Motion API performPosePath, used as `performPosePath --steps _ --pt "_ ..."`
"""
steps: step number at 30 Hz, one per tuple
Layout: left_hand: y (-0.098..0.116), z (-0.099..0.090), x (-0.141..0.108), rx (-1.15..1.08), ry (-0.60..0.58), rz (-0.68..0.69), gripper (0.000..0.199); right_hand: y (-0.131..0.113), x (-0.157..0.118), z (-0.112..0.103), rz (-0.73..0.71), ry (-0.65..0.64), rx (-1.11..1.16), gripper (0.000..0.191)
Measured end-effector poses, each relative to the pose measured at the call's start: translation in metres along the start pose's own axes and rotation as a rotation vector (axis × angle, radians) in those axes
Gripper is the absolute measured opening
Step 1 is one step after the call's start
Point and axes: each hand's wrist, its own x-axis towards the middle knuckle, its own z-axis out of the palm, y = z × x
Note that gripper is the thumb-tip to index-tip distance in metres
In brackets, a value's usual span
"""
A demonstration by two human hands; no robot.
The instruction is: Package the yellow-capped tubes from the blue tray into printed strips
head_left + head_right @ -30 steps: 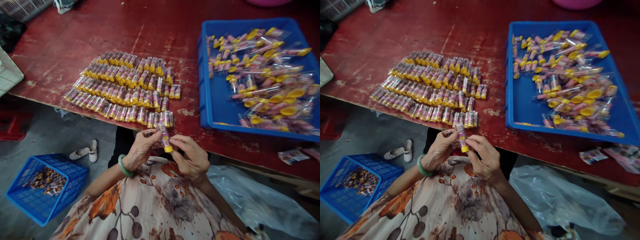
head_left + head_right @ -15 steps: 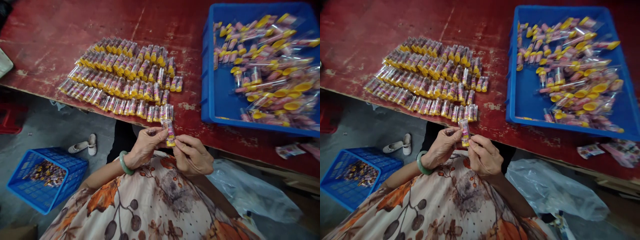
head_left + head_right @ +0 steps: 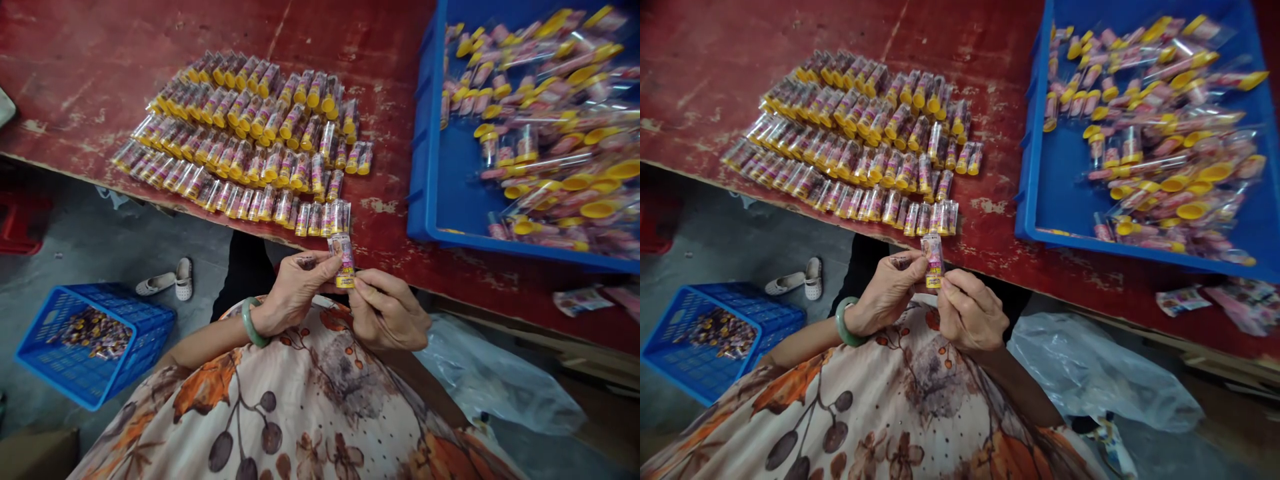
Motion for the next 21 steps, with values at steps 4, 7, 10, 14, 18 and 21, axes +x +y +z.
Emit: performPosePath --steps 4,7,10,14,18,21 --pt "-0.0008 0.0001 -0.0017 0.005 0.003 -0.002 0.042 0.0008 -0.0016 0.0002 0.011 0.009 -0.008 0.019" --pt "0.0018 0.0013 -0.0041 -0.002 0.004 -0.019 0.041 0.0006 -0.0016 -0.0001 0.017 0.005 -0.013 0.021" --pt "0.0045 0.0025 -0.0059 -0.014 0.023 -0.032 0.039 -0.0006 -0.0011 -0.0003 0.016 0.02 0.0 0.021" --pt "0.0054 0.0029 -0.0056 -0.013 0.022 -0.034 0.039 -0.003 0.0011 0.0003 0.011 0.018 0.005 0.023" --pt "0.0054 0.0015 -0.0048 -0.011 0.023 -0.028 0.039 -0.0029 0.0027 0.0025 0.043 0.035 0.025 0.025" --pt "0.0062 -0.0001 -0.0049 -0.004 -0.026 -0.023 0.037 -0.001 0.0016 0.0035 0.076 0.068 0.06 0.025"
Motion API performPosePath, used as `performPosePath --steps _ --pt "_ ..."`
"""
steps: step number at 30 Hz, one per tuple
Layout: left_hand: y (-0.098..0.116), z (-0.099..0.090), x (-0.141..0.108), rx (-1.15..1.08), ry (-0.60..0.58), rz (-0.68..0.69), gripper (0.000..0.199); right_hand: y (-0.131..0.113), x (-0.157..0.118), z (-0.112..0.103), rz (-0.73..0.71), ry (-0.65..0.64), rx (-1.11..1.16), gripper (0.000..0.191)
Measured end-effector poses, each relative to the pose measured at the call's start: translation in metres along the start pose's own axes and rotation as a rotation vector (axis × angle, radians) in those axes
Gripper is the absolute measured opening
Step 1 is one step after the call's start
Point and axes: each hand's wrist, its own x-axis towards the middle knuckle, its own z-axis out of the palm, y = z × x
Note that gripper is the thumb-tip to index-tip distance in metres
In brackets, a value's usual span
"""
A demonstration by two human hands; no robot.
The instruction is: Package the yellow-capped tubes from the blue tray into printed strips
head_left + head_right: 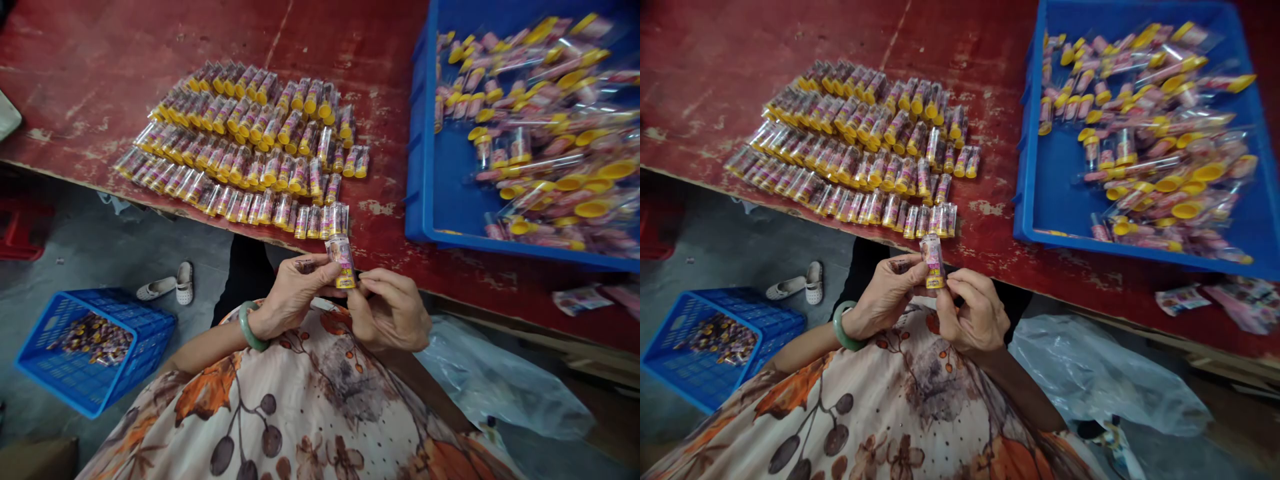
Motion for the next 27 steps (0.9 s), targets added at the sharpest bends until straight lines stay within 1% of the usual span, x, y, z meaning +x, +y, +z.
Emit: performPosePath --steps 3,7,12,16,18,22,25,27 --pt "0.001 -0.001 0.0 0.012 -0.049 0.01 0.032 0.001 -0.003 -0.001 0.0 -0.023 -0.038 0.023" --pt "0.001 -0.001 -0.001 0.033 -0.045 0.03 0.027 0.002 -0.007 -0.003 -0.005 -0.049 -0.084 0.022" --pt "0.001 -0.002 -0.002 0.052 -0.02 0.05 0.03 0.004 -0.003 -0.001 -0.142 -0.067 -0.137 0.021" --pt "0.003 -0.008 -0.001 0.073 -0.008 0.053 0.033 0.006 0.002 -0.004 -0.229 -0.15 -0.109 0.013" --pt "0.003 -0.011 -0.002 0.079 -0.027 0.049 0.031 0.008 0.002 -0.007 -0.232 -0.188 -0.12 0.015" --pt "0.001 -0.011 -0.003 0.072 -0.059 0.031 0.033 0.011 -0.002 -0.009 -0.242 -0.239 -0.124 0.025" --pt "0.006 -0.012 -0.003 0.085 -0.024 0.029 0.037 0.013 -0.005 -0.009 -0.253 -0.246 -0.018 0.024" --pt "0.019 -0.015 -0.002 0.149 0.048 0.096 0.039 0.014 -0.006 -0.01 -0.251 -0.258 0.011 0.02"
